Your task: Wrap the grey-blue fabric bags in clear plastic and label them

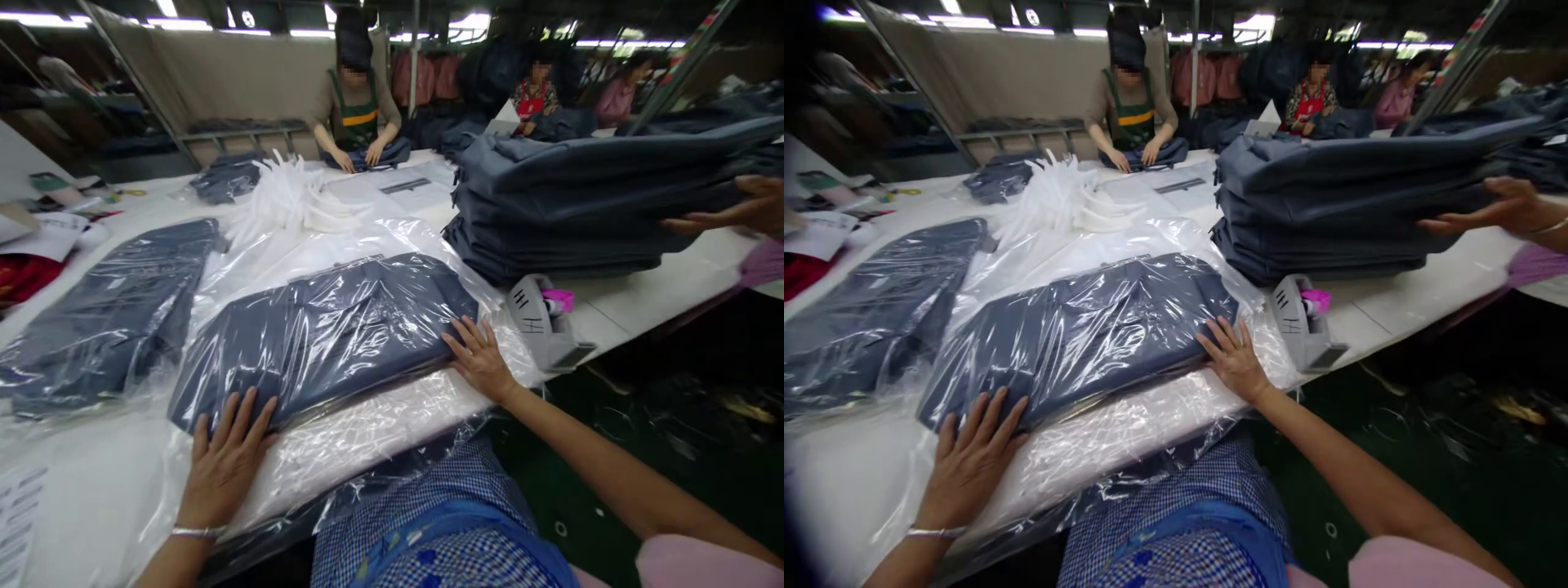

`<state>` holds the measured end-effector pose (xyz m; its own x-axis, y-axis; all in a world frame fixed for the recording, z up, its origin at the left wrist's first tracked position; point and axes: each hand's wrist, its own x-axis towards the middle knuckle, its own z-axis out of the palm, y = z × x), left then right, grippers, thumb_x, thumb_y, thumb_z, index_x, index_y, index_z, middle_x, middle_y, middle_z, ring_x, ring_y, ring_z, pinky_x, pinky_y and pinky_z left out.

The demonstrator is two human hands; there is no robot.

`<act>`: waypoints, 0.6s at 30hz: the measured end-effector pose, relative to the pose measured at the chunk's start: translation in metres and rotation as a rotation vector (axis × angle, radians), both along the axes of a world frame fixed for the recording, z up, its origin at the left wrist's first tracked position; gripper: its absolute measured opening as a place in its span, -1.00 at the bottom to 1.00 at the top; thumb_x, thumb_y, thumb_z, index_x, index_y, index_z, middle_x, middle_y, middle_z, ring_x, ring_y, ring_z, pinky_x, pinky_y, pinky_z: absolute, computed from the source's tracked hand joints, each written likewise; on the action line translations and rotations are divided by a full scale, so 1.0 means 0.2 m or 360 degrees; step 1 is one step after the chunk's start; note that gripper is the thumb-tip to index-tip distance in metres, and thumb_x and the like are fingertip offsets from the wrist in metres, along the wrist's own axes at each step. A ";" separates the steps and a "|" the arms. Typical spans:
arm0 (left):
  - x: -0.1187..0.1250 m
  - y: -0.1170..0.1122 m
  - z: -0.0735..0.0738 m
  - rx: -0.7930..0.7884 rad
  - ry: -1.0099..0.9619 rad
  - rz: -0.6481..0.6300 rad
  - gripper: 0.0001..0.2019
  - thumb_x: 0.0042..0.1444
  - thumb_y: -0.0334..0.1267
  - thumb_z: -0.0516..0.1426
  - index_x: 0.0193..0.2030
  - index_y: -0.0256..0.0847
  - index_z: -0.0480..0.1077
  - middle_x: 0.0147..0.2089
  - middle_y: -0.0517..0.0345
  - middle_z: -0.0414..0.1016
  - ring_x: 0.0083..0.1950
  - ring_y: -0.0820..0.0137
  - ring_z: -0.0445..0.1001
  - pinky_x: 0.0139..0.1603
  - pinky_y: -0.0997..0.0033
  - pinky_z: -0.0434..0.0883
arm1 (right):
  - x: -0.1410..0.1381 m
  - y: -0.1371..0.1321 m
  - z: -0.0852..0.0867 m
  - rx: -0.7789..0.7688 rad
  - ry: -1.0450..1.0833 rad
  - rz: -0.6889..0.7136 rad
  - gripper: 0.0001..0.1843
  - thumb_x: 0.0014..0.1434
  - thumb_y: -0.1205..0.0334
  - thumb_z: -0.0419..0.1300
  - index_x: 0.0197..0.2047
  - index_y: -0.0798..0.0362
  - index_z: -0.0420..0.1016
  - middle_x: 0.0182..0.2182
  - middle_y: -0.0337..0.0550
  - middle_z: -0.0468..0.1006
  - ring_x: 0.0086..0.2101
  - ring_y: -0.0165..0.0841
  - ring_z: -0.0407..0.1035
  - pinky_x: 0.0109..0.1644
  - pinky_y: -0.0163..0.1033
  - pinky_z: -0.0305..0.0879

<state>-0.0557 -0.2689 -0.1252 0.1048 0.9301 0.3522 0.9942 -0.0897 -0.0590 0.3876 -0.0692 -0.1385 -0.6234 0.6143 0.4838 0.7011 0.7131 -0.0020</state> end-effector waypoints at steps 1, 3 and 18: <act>0.00 0.00 0.00 -0.0007 0.0003 -0.0004 -0.40 0.30 -0.18 0.00 0.43 0.02 -0.11 0.49 -0.04 -0.13 0.47 0.01 -0.13 0.39 -0.28 -0.19 | 0.02 -0.06 0.02 -0.0004 0.0010 0.0061 -0.41 0.31 0.20 0.10 0.37 -0.06 0.10 0.35 0.01 0.11 0.35 -0.07 -0.13 0.37 0.31 -0.26; 0.00 0.00 0.00 -0.0013 0.0010 0.0005 -0.42 0.31 -0.18 -0.01 0.43 0.01 -0.09 0.49 -0.04 -0.14 0.47 0.02 -0.13 0.39 -0.26 -0.20 | 0.05 -0.20 0.05 -0.0054 0.0016 0.0262 -0.39 0.31 0.13 0.10 0.37 -0.01 0.09 0.34 0.04 0.15 0.34 -0.07 -0.07 0.38 0.28 -0.23; 0.02 0.01 0.03 0.0082 -0.0079 -0.0102 -0.42 0.32 -0.11 -0.10 0.44 0.04 -0.16 0.50 0.02 -0.16 0.47 -0.02 -0.13 0.38 -0.31 -0.23 | 0.29 -0.47 -0.11 -0.0033 0.0413 0.0037 -0.67 0.23 0.47 0.08 -0.01 -0.03 0.48 -0.18 -0.14 0.59 -0.14 -0.31 0.47 0.14 -0.06 0.37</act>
<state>-0.0512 -0.2663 -0.1186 0.1451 0.9025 0.4055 0.9883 -0.1516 -0.0163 0.4460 -0.1638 -0.1606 -0.4937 0.6127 0.6171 0.6588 0.7267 -0.1944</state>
